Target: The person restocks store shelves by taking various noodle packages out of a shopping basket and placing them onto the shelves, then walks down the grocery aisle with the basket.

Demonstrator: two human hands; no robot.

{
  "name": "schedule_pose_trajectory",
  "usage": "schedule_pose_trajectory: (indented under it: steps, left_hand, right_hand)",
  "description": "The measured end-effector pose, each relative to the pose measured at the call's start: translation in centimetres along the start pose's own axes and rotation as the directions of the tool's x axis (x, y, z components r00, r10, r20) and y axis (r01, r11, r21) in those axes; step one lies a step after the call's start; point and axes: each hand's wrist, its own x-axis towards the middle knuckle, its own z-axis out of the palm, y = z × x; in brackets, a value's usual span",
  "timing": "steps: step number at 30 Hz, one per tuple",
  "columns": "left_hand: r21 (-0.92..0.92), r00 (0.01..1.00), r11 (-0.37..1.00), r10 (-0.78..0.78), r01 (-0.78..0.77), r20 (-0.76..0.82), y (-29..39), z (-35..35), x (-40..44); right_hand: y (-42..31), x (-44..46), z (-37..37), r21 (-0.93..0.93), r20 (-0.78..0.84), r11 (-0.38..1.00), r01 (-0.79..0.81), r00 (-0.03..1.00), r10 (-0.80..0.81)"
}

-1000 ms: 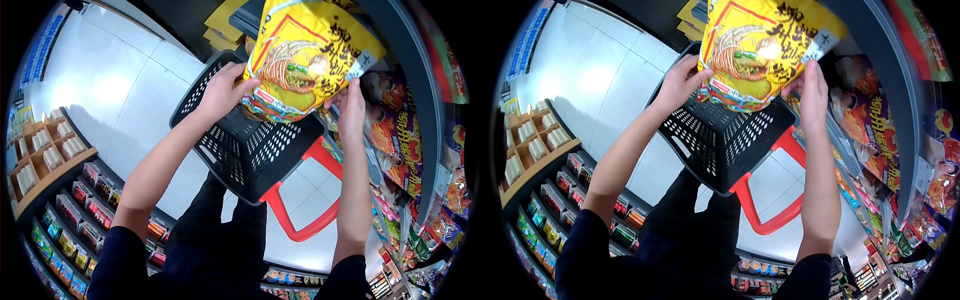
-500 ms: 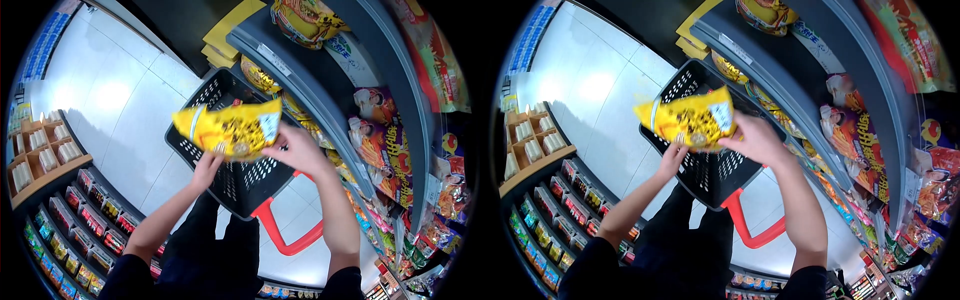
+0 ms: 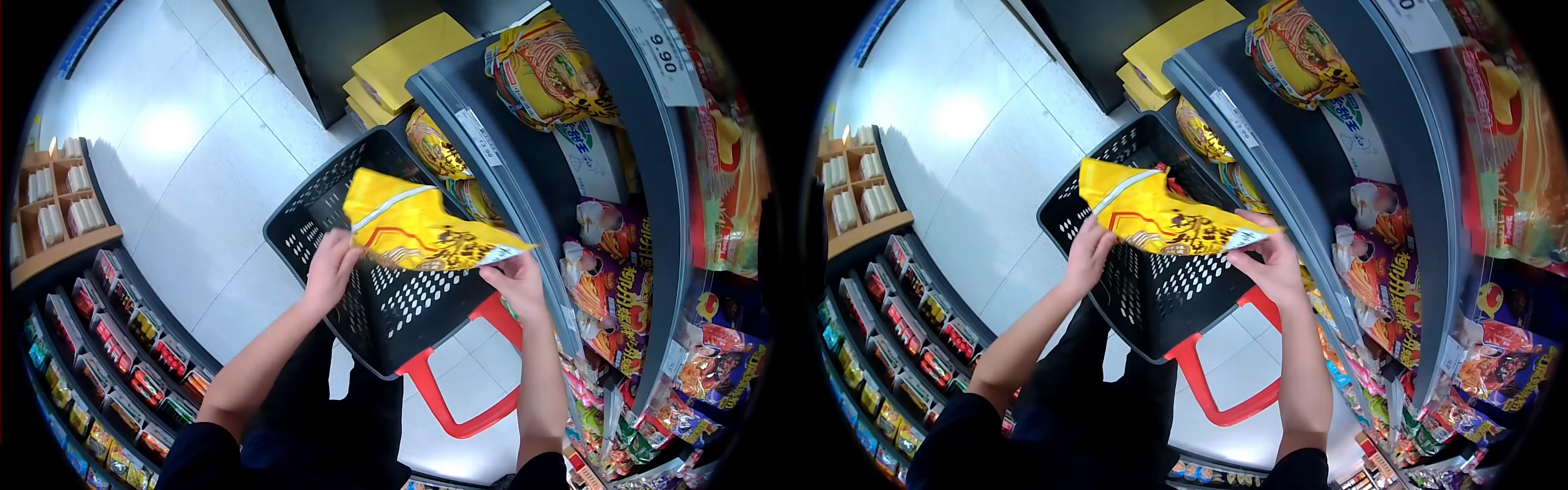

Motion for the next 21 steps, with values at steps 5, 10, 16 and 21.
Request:
schedule_pose_trajectory:
  steps: [5, 10, 16, 21]
  left_hand:
    - [-0.022, 0.992, 0.992, 0.127, -0.127, 0.022, 2.2, -0.7, 4.2]
    - [0.035, 0.920, 0.919, 0.393, -0.393, 0.005, 5.0, -1.9, 8.9]
    - [0.021, 0.789, 0.790, 0.612, -0.612, -0.049, 10.8, -3.6, 15.5]
    - [-0.036, 0.717, 0.717, 0.693, -0.697, -0.075, 14.1, -3.9, 17.6]
  right_hand:
    - [-1.1, -0.6, 0.3, -0.080, 0.070, 0.962, -0.262, 0.961, 0.268]
    - [-1.8, 0.7, 0.9, -0.291, 0.032, 0.872, 0.394, 0.915, -0.402]
    - [0.1, -0.9, 0.7, 0.217, -0.279, 0.908, 0.360, 0.914, -0.295]
    - [-0.2, -1.0, 0.9, 0.026, -0.372, 0.870, 0.493, 0.812, -0.449]
